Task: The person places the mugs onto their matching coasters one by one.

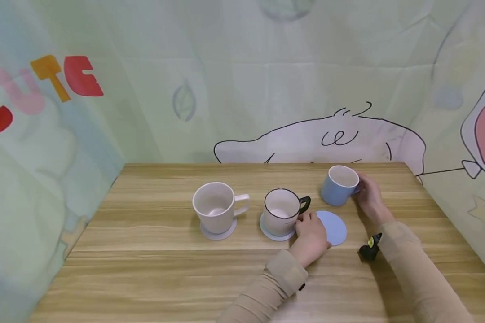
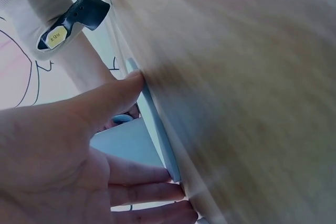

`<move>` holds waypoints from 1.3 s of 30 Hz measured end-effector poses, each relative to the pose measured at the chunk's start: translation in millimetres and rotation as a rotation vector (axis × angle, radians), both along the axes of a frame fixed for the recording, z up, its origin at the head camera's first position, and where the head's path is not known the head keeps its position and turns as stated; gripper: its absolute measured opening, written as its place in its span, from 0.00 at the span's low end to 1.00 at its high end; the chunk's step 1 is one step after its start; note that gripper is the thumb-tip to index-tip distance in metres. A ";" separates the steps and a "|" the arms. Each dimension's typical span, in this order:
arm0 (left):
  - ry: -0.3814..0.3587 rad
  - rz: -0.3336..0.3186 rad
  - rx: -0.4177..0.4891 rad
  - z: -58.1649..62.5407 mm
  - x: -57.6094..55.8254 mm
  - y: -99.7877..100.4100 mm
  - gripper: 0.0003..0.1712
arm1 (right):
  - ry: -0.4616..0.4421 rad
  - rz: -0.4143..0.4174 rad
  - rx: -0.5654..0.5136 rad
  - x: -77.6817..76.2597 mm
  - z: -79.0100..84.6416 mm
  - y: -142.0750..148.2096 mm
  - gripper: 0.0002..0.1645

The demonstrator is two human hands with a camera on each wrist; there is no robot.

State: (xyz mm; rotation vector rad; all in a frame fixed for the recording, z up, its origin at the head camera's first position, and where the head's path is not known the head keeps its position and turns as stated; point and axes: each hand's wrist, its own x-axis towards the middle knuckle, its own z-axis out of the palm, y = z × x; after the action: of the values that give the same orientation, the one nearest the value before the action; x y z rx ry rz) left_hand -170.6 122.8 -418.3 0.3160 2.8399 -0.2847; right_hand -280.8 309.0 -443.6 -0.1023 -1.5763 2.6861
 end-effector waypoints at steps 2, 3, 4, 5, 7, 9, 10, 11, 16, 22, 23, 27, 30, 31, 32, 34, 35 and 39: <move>0.000 0.004 0.005 0.0 0.5 0.2 0.44 | -0.029 0.013 -0.098 1.5 0.3 1.4 0.26; 0.002 0.005 0.007 0.1 0.7 0.3 0.44 | -0.041 0.015 -0.140 1.8 0.2 2.0 0.25; 0.003 0.006 0.008 0.2 1.0 0.3 0.44 | -0.049 0.016 -0.179 2.0 0.1 2.5 0.24; 0.005 0.006 0.009 0.4 1.3 0.3 0.44 | -0.053 0.012 -0.203 2.2 0.0 2.3 0.24; 0.009 0.005 0.006 0.9 1.9 0.4 0.44 | -0.047 0.008 -0.233 2.1 -0.5 2.3 0.23; 0.014 0.003 0.003 1.1 2.3 0.2 0.44 | -0.042 0.001 -0.238 1.6 -0.9 2.1 0.24; 0.015 0.002 0.003 1.5 2.4 0.1 0.43 | -0.041 -0.003 -0.245 1.4 -1.0 2.2 0.24; 0.016 0.002 0.003 1.5 2.3 0.1 0.43 | -0.041 -0.005 -0.255 1.2 -1.1 2.5 0.24; 0.019 0.002 0.005 2.3 1.9 0.1 0.43 | -0.053 -0.010 -0.315 1.7 -0.2 4.6 0.25; 0.012 0.000 -0.002 3.4 2.4 0.9 0.43 | -0.064 -0.006 -0.365 3.6 3.1 4.5 0.24; 0.010 0.001 -0.004 3.6 2.3 0.8 0.43 | -0.070 -0.007 -0.369 4.0 3.5 4.2 0.24; 0.005 0.002 -0.011 4.8 1.7 0.1 0.44 | -0.105 -0.008 -0.392 6.5 5.0 1.7 0.23; 0.003 0.005 -0.012 4.8 1.6 -0.4 0.43 | -0.131 -0.003 -0.401 8.2 5.3 0.3 0.23; 0.001 0.008 -0.009 4.7 1.7 -0.4 0.43 | -0.138 -0.007 -0.403 8.5 5.4 0.0 0.23; 0.000 0.011 -0.007 4.2 1.7 -0.3 0.44 | -0.144 -0.010 -0.407 8.8 5.4 -0.1 0.23; -0.002 0.015 -0.003 3.9 1.9 -0.3 0.44 | -0.152 -0.023 -0.416 9.3 5.6 -0.3 0.23; -0.002 0.017 0.001 3.7 1.9 -0.2 0.44 | -0.155 -0.030 -0.425 9.8 5.8 -0.5 0.22; 0.000 0.018 0.006 2.2 1.2 0.4 0.44 | -0.150 -0.036 -0.443 12.2 5.8 -0.1 0.21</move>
State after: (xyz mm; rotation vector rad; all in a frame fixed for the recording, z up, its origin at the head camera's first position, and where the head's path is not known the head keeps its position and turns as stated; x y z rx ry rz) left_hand -169.4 123.1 -416.0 0.2910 2.8426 -0.2724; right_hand -268.6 308.9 -437.8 -0.3421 -0.9630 3.0069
